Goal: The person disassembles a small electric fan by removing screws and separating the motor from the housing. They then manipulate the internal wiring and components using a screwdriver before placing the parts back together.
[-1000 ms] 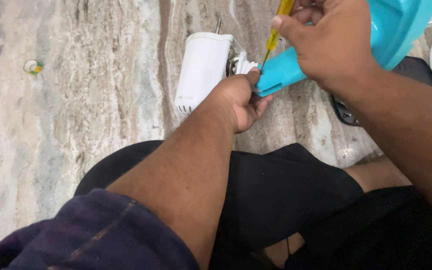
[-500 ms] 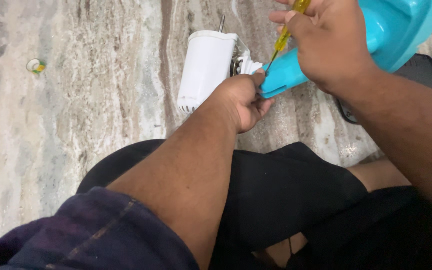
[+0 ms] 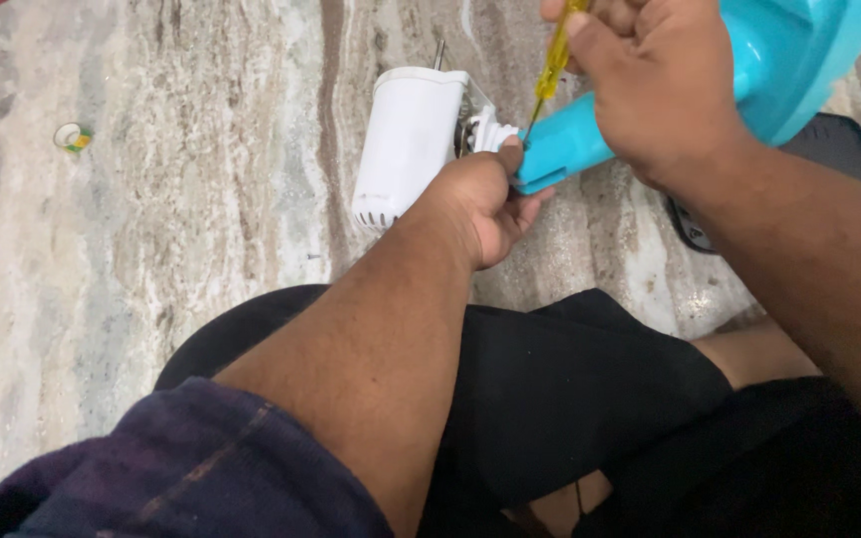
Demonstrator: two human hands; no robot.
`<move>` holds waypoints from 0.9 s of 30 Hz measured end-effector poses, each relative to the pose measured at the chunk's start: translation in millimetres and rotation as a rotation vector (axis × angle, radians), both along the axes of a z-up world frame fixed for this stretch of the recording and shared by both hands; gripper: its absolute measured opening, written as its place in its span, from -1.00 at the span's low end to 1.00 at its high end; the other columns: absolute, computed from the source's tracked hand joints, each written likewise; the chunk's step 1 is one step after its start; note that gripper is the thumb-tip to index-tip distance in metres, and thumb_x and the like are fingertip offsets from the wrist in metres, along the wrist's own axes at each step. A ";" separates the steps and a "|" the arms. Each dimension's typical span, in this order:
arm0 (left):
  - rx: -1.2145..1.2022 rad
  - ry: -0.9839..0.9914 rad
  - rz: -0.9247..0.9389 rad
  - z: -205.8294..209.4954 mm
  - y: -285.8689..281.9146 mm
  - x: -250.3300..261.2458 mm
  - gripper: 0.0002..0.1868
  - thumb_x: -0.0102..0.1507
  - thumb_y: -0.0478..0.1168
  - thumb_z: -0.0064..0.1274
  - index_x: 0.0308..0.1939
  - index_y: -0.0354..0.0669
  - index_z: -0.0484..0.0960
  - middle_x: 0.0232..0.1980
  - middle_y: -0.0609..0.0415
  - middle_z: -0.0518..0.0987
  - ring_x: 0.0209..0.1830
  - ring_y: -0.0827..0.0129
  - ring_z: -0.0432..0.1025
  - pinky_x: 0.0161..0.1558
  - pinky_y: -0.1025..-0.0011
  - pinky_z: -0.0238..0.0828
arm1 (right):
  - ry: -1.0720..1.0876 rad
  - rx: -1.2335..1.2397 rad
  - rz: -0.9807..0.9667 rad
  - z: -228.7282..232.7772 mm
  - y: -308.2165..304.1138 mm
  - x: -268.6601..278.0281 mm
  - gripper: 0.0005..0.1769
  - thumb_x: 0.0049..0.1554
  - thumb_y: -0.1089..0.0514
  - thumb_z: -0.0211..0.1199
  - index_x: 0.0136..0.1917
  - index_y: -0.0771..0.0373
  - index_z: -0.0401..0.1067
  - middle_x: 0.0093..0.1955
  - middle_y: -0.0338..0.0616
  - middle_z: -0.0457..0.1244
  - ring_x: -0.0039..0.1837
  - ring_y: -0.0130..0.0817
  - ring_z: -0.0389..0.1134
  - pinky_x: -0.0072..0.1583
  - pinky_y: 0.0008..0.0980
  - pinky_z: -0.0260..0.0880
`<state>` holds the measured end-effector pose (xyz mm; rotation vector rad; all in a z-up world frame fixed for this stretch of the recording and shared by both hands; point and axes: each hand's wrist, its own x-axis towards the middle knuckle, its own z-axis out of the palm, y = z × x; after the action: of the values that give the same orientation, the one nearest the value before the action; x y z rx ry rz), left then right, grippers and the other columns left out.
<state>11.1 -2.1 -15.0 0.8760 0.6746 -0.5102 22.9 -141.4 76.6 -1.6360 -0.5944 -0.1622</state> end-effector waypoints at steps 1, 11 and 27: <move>-0.009 -0.012 0.015 1.3 0.5 0.0 -0.72 0.38 -0.05 -0.03 0.07 -0.09 0.58 -0.07 0.03 0.61 -0.18 0.29 0.52 -0.22 0.47 0.45 | -0.053 -0.066 -0.034 0.0 -0.4 -0.2 -0.91 0.33 0.34 0.20 0.11 0.31 0.44 -0.03 -0.26 0.33 -0.10 -0.67 0.31 -0.08 -0.64 0.33; -0.027 -0.021 0.100 17.8 4.8 -2.5 -0.63 0.36 0.02 -0.03 0.11 -0.14 0.53 0.01 -0.03 0.54 -0.09 0.26 0.51 -0.13 0.44 0.54 | -0.115 0.014 -0.364 -19.9 -43.2 12.3 -0.93 0.37 0.30 0.27 0.01 0.32 0.42 -0.06 -0.20 0.34 -0.01 -0.42 0.43 0.07 -0.36 0.50; -0.069 0.059 0.041 24.3 8.5 2.2 -0.40 0.37 0.20 -0.02 0.05 -0.35 0.43 -0.10 -0.01 0.35 -0.14 0.28 0.42 -0.06 0.30 0.59 | 0.471 -0.291 -0.392 -76.5 -93.6 -23.9 -0.74 0.24 0.38 0.16 0.21 0.31 0.31 -0.07 -0.10 0.34 -0.08 -0.41 0.38 -0.05 -0.42 0.43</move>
<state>13.3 6.3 9.3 0.7832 0.7234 -0.5212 -0.9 -235.0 0.1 -1.9776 0.0715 0.0296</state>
